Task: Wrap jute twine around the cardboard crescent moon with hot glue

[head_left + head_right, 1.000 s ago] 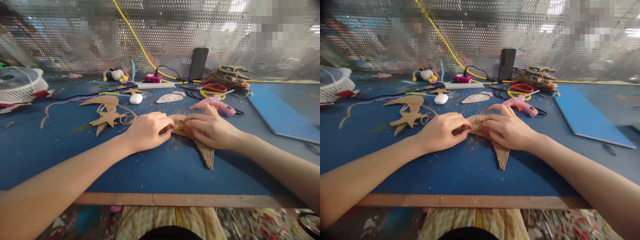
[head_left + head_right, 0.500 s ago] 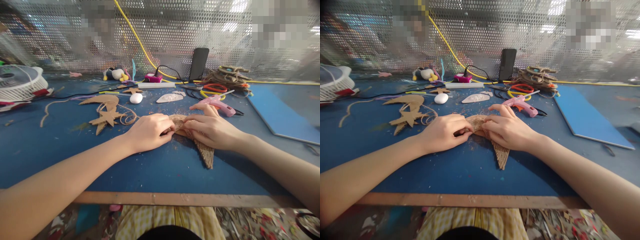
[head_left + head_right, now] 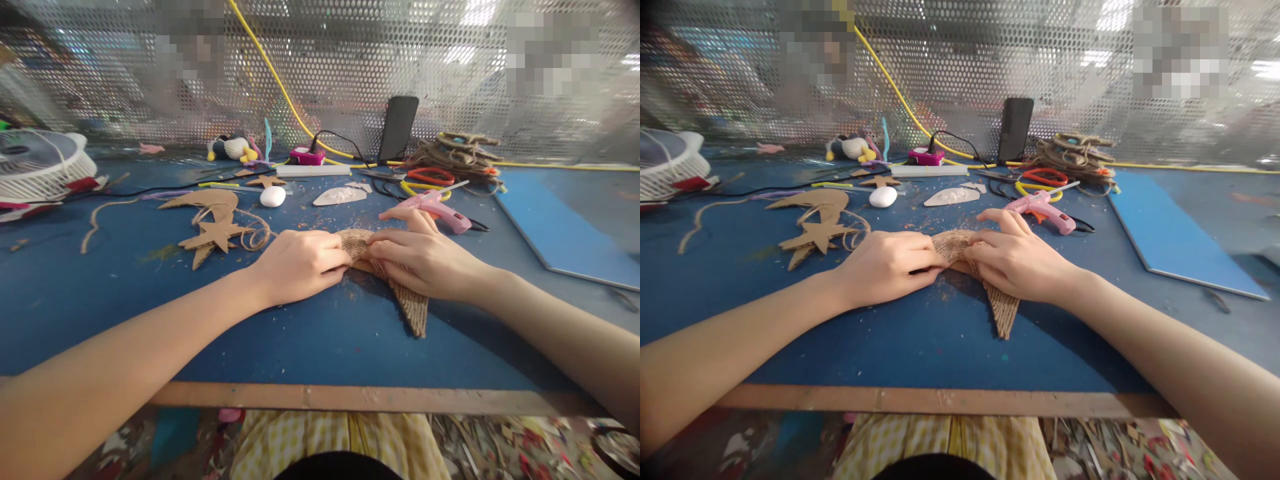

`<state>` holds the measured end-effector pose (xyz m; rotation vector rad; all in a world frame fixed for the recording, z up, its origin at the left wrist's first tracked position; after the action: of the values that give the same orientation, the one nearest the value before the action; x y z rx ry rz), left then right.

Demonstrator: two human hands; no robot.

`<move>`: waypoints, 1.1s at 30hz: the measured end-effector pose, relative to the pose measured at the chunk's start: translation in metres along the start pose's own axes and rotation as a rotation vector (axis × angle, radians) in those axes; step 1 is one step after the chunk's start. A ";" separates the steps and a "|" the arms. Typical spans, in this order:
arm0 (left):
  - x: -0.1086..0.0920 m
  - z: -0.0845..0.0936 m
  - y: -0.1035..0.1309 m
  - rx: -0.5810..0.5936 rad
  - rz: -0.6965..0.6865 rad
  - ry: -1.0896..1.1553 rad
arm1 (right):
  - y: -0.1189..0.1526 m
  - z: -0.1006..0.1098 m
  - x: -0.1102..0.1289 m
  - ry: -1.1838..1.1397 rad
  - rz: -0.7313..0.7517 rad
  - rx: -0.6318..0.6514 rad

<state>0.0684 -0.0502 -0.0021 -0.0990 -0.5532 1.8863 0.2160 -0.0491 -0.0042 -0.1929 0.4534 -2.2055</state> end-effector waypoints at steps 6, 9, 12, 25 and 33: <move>-0.004 0.001 0.000 -0.008 -0.086 -0.040 | 0.000 0.000 0.001 0.021 0.008 0.002; -0.005 0.001 0.000 -0.005 -0.115 -0.065 | 0.000 0.000 0.002 0.013 0.012 0.003; -0.006 0.000 0.000 0.014 -0.132 -0.088 | -0.001 0.000 0.002 0.010 0.011 -0.003; -0.007 -0.004 -0.001 0.103 -0.151 -0.108 | 0.000 -0.005 0.003 0.091 0.018 0.080; -0.010 -0.002 -0.002 0.109 -0.172 -0.116 | -0.001 -0.004 0.005 0.118 0.018 0.059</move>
<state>0.0751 -0.0583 -0.0051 0.1263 -0.5195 1.7579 0.2110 -0.0510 -0.0070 -0.0266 0.4529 -2.2172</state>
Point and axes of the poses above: each hand's wrist, its own y-axis away from the middle knuckle, its own z-axis out of the back of the hand, x = y × z, the point moved 7 cm from there along -y, towards the middle knuckle, and after that the axes turned 9 degrees about -z, right-handed, at the moved point
